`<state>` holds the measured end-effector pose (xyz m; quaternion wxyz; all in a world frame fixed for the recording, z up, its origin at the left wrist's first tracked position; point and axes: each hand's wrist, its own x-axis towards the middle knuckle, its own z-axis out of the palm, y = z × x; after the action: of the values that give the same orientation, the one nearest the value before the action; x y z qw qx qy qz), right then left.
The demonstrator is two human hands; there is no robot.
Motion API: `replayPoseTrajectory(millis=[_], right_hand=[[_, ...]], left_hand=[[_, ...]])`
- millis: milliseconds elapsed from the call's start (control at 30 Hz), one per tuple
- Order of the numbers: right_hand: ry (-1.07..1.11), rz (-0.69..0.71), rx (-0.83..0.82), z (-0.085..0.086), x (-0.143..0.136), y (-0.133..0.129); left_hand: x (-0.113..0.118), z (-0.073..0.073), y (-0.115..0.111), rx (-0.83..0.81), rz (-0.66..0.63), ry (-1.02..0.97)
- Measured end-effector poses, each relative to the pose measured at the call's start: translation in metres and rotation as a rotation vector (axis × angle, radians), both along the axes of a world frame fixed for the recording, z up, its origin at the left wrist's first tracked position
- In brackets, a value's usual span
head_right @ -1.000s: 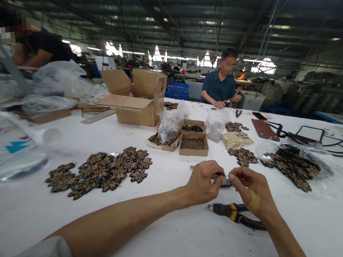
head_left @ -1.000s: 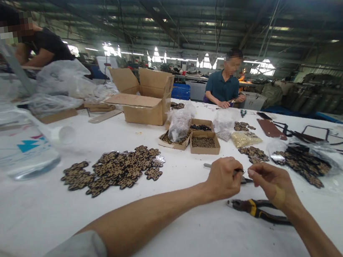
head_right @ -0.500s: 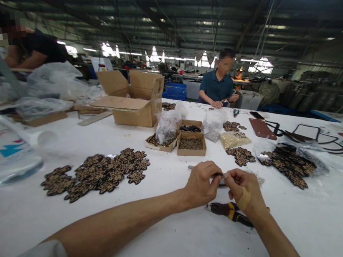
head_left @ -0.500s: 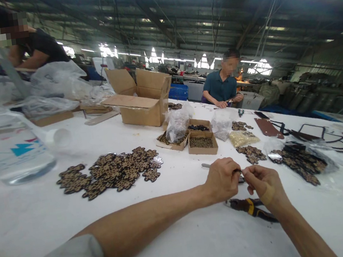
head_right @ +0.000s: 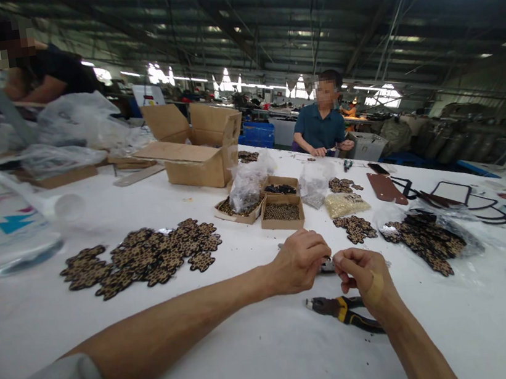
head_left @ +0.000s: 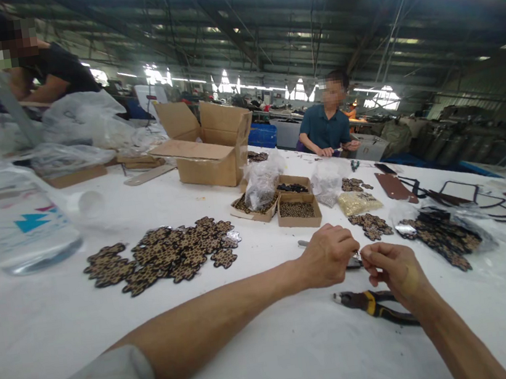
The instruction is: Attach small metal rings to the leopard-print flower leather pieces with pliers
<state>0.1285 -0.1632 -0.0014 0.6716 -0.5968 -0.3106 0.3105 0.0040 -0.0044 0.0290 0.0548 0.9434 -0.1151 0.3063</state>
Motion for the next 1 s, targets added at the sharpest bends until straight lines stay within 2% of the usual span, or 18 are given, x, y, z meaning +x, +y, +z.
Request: replayPoseTrajectory(millis=[167, 300, 433, 567, 700, 833, 1000], right_hand=[[0.000, 0.069, -0.063, 0.004, 0.001, -0.004], [-0.074, 0.058, -0.058, 0.004, -0.001, -0.004], [-0.234, -0.024, -0.073, 0.003, 0.000, -0.003], [-0.362, -0.135, -0.167, 0.006, -0.002, -0.002], [-0.256, -0.196, -0.159, 0.006, -0.004, 0.000], [-0.221, -0.167, -0.120, 0.003, -0.005, 0.001], [-0.203, -0.054, -0.101, 0.005, -0.002, 0.001]], left_hand=[[0.000, -0.002, -0.002, 0.033, -0.016, 0.014], [0.001, -0.003, -0.004, 0.021, -0.032, 0.025], [0.002, -0.005, -0.006, -0.036, -0.021, 0.033], [0.003, -0.012, -0.012, -0.099, 0.022, 0.029], [0.002, -0.017, -0.018, -0.110, 0.077, -0.017], [0.002, -0.018, -0.018, -0.133, 0.080, -0.035], [0.003, -0.017, -0.014, -0.152, 0.019, -0.025]])
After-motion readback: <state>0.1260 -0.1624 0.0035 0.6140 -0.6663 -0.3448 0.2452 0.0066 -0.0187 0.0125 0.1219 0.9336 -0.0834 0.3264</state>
